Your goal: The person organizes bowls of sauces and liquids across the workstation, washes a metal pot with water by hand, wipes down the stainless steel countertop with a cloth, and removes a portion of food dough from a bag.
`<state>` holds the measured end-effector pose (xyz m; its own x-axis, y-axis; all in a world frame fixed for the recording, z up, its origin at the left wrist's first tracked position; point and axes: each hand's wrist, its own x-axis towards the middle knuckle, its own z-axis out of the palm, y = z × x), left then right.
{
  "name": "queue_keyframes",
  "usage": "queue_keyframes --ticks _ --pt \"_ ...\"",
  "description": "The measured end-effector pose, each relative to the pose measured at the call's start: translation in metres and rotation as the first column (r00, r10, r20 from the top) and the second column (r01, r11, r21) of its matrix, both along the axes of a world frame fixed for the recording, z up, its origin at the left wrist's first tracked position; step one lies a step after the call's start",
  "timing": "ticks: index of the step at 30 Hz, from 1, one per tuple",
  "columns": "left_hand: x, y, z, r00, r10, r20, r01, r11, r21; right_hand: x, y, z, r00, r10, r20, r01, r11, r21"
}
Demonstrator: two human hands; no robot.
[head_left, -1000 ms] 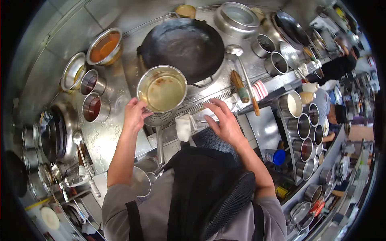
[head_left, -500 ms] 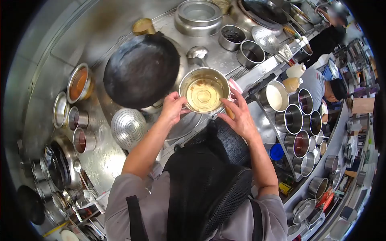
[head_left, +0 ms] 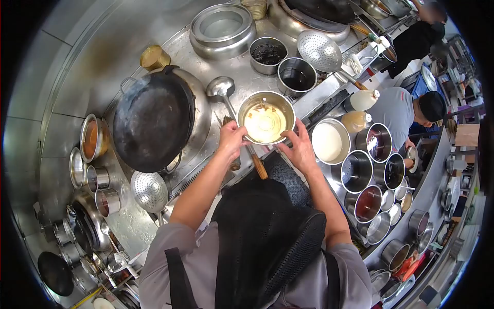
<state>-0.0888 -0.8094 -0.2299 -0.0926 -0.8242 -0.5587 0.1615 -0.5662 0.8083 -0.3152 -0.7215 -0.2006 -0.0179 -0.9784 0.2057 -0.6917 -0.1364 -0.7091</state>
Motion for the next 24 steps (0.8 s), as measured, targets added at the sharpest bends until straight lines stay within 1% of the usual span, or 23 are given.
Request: queue_keyframes --ticks 2,6,13,17,23,24 --pt "-0.013 -0.005 0.005 1.0 0.01 -0.005 -0.01 1.0 0.003 -0.007 -0.005 -0.001 1.0 -0.008 -0.009 0.008 1.0 -0.02" --pt "-0.021 -0.019 -0.01 0.999 0.01 0.037 -0.01 1.0 0.011 -0.017 -0.017 -0.01 0.999 -0.008 -0.035 0.006 0.999 -0.041" --pt "-0.023 -0.035 -0.024 0.999 0.049 0.023 -0.049 0.999 0.015 -0.023 -0.039 -0.018 1.0 0.017 -0.001 -0.017 1.0 0.012" --pt "-0.021 -0.043 -0.019 0.997 0.081 0.008 -0.081 0.996 0.026 -0.023 -0.055 -0.021 0.998 0.052 -0.02 -0.053 0.998 -0.023" --pt "-0.018 -0.056 -0.014 0.993 0.113 -0.026 -0.112 0.993 0.026 -0.019 -0.074 -0.027 0.997 0.075 0.023 -0.076 0.997 0.028" --pt "-0.018 -0.058 -0.013 0.992 0.121 -0.029 -0.12 0.992 0.03 -0.019 -0.079 -0.027 0.995 0.093 0.022 -0.093 0.996 0.008"
